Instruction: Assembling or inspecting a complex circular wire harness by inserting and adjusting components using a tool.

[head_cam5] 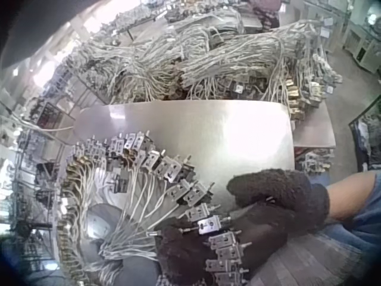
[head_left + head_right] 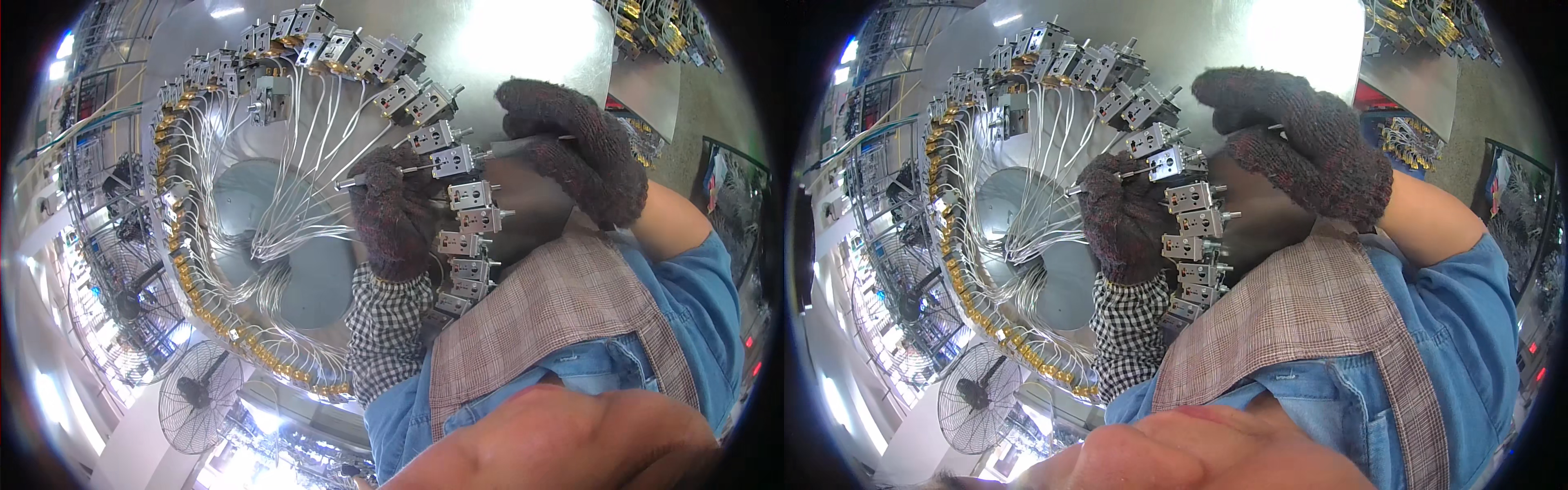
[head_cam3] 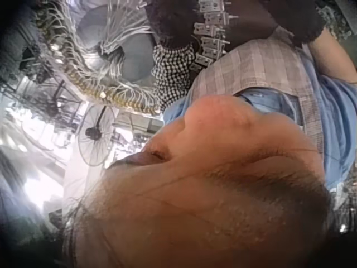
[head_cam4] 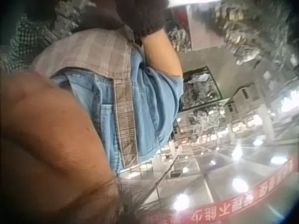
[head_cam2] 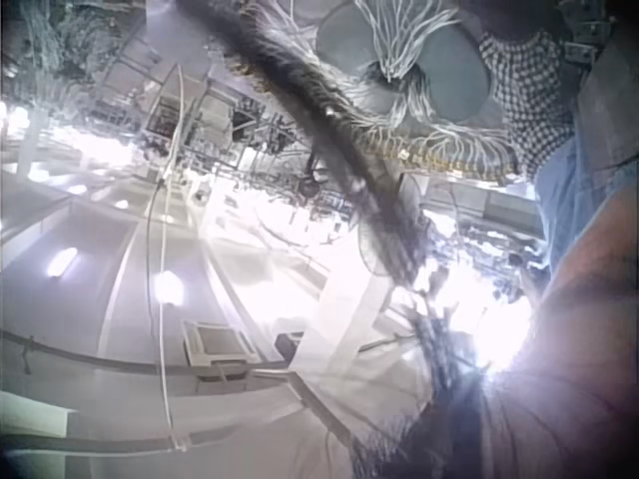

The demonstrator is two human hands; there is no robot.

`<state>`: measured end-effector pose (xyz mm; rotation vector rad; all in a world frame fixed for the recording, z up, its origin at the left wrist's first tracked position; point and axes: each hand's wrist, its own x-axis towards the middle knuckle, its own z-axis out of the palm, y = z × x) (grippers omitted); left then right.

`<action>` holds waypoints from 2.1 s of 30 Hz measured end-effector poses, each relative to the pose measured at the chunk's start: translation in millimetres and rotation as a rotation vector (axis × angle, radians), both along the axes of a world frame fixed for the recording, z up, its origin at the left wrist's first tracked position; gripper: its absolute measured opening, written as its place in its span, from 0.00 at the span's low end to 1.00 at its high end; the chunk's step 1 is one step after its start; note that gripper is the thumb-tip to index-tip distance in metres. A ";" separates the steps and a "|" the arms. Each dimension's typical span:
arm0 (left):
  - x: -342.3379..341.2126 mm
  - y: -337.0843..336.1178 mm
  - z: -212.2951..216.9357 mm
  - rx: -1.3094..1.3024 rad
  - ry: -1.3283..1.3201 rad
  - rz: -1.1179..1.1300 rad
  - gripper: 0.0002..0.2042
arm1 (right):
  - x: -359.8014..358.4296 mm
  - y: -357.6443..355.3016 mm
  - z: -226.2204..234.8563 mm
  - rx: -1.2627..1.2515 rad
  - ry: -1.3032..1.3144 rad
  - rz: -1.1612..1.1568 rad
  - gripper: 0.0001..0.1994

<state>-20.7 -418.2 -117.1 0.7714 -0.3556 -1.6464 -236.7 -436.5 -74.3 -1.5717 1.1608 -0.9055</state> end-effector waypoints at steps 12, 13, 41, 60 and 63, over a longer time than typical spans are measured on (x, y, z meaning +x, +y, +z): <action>-1.0 1.9 -5.3 -0.021 -0.031 0.052 0.12 | -3.0 -1.5 -4.6 -0.122 0.124 0.025 0.15; 1.1 2.2 -10.9 -0.028 -0.042 0.052 0.12 | 0.7 -0.5 0.0 0.095 0.029 -0.016 0.15; 1.9 1.5 -7.1 0.030 -0.088 0.008 0.11 | -8.7 2.1 -11.5 -0.129 0.205 0.051 0.15; 3.4 4.4 -14.2 -0.007 -0.161 0.002 0.11 | -0.3 6.4 -8.7 0.379 -0.125 -0.078 0.13; -0.9 5.3 -8.1 -0.028 -0.234 0.016 0.11 | -4.0 7.4 -17.8 0.160 -0.101 0.002 0.13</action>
